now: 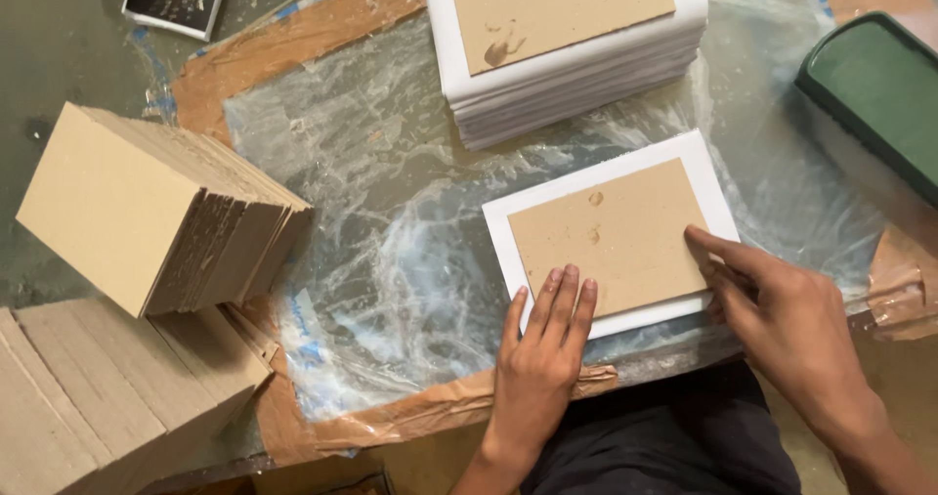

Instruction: The person repeatedly picks up a brown cardboard cover and places it onto a white paper sheet on a table. They use a green brush to rub the surface of the cover, then stack the assembled unit onto a growing pile. This process is repeated for multiple units throughout the clip.

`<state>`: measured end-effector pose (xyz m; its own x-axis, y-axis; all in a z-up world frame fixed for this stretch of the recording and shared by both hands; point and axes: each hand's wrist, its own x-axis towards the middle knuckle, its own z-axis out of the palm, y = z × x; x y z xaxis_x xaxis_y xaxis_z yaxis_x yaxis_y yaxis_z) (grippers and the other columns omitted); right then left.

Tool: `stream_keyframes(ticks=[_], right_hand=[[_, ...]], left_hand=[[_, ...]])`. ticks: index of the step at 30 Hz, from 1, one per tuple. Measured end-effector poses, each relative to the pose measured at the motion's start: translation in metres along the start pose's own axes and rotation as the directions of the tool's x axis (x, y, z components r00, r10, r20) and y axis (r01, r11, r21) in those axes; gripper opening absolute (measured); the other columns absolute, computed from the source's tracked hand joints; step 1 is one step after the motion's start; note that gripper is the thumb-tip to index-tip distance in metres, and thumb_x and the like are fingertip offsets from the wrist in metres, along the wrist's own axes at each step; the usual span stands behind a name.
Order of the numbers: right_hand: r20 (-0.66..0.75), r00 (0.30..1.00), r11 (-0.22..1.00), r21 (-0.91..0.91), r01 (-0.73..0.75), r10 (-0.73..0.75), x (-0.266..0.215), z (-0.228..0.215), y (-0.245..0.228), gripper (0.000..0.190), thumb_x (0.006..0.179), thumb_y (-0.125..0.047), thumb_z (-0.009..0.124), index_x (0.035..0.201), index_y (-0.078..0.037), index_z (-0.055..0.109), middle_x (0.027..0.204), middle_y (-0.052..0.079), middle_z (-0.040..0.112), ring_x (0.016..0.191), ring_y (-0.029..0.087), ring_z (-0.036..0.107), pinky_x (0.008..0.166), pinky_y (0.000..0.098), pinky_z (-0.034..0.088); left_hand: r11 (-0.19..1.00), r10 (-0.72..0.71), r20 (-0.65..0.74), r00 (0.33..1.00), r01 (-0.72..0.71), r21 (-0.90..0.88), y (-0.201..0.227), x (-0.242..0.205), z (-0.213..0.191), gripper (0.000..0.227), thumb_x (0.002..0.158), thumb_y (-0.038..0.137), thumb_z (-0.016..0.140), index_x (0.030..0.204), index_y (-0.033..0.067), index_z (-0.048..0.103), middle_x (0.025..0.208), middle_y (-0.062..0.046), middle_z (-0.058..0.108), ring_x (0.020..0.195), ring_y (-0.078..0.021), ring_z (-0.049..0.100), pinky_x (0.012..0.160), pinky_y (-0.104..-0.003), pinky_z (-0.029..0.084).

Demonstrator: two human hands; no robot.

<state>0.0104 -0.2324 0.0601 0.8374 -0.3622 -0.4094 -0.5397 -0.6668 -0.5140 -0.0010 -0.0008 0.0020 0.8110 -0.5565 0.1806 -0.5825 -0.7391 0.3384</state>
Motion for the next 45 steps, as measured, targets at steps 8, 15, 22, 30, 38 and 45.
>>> stream_keyframes(ticks=[8, 15, 22, 30, 38, 45], right_hand=[[-0.092, 0.94, 0.93, -0.2, 0.307, -0.33, 0.0, 0.005, 0.011, 0.041, 0.094, -0.023, 0.064, 0.134, -0.027, 0.069, 0.094, 0.009, 0.076, 0.075, 0.028, 0.073, 0.066, 0.0395, 0.056], [0.035, 0.996, 0.822, -0.563, 0.088, -0.082, -0.002, -0.009, -0.014, 0.034, 0.102, -0.041, 0.062, 0.136, -0.045, 0.068, 0.093, 0.003, 0.077, 0.073, 0.021, 0.073, 0.063, 0.0369, 0.057], [-0.097, 0.75, 0.717, -0.399, 0.572, -0.654, -0.001, 0.025, -0.022, 0.04, 0.085, -0.022, 0.071, 0.125, -0.022, 0.071, 0.139, 0.015, 0.063, 0.127, 0.031, 0.062, 0.088, 0.0391, 0.056], [-0.07, 0.788, 0.739, -0.408, 0.537, -0.611, 0.001, 0.029, -0.016, 0.04, 0.089, -0.022, 0.07, 0.128, -0.023, 0.07, 0.146, 0.014, 0.06, 0.131, 0.026, 0.061, 0.091, 0.0379, 0.057], [-0.076, 0.781, 0.724, -0.438, 0.533, -0.62, 0.0, 0.032, -0.011, 0.039, 0.089, -0.025, 0.07, 0.128, -0.026, 0.07, 0.147, 0.012, 0.06, 0.132, 0.025, 0.06, 0.088, 0.0385, 0.058], [-0.089, 0.755, 0.723, -0.382, 0.576, -0.649, 0.003, 0.031, -0.01, 0.048, 0.088, -0.023, 0.068, 0.136, -0.026, 0.065, 0.146, 0.02, 0.056, 0.131, 0.03, 0.058, 0.087, 0.0412, 0.057]], left_hand=[[0.999, -0.014, 0.038, 0.999, 0.012, 0.032, 0.001, 0.001, 0.001, 0.061, 0.085, 0.004, 0.066, 0.145, 0.0054, 0.058, 0.152, -0.012, 0.057, 0.144, -0.0256, 0.051, 0.121, -0.049, 0.037], [0.885, -0.418, 0.037, 0.908, 0.416, -0.207, -0.019, 0.036, -0.025, 0.047, 0.096, 0.026, 0.07, 0.134, -0.0006, 0.061, 0.126, -0.02, 0.062, 0.113, -0.0364, 0.06, 0.095, -0.047, 0.051], [0.86, -0.507, -0.17, 0.845, 0.51, -0.029, -0.029, 0.072, -0.032, 0.069, 0.083, 0.041, 0.078, 0.134, -0.0017, 0.058, 0.13, -0.017, 0.059, 0.105, -0.0358, 0.057, 0.086, -0.046, 0.052], [0.834, -0.55, -0.19, 0.813, 0.547, -0.076, -0.026, 0.071, -0.028, 0.063, 0.082, 0.035, 0.08, 0.128, -0.0038, 0.061, 0.128, -0.014, 0.062, 0.103, -0.033, 0.059, 0.086, -0.043, 0.053], [0.821, -0.567, -0.2, 0.799, 0.529, -0.215, -0.036, 0.065, -0.017, 0.035, 0.087, 0.024, 0.077, 0.107, -0.0014, 0.065, 0.11, -0.014, 0.064, 0.1, -0.0307, 0.062, 0.087, -0.043, 0.051], [0.788, -0.594, -0.22, 0.773, 0.505, -0.352, -0.035, 0.073, -0.03, 0.017, 0.093, 0.013, 0.066, 0.095, -0.0028, 0.06, 0.098, -0.018, 0.067, 0.078, -0.028, 0.066, 0.071, -0.046, 0.05]])
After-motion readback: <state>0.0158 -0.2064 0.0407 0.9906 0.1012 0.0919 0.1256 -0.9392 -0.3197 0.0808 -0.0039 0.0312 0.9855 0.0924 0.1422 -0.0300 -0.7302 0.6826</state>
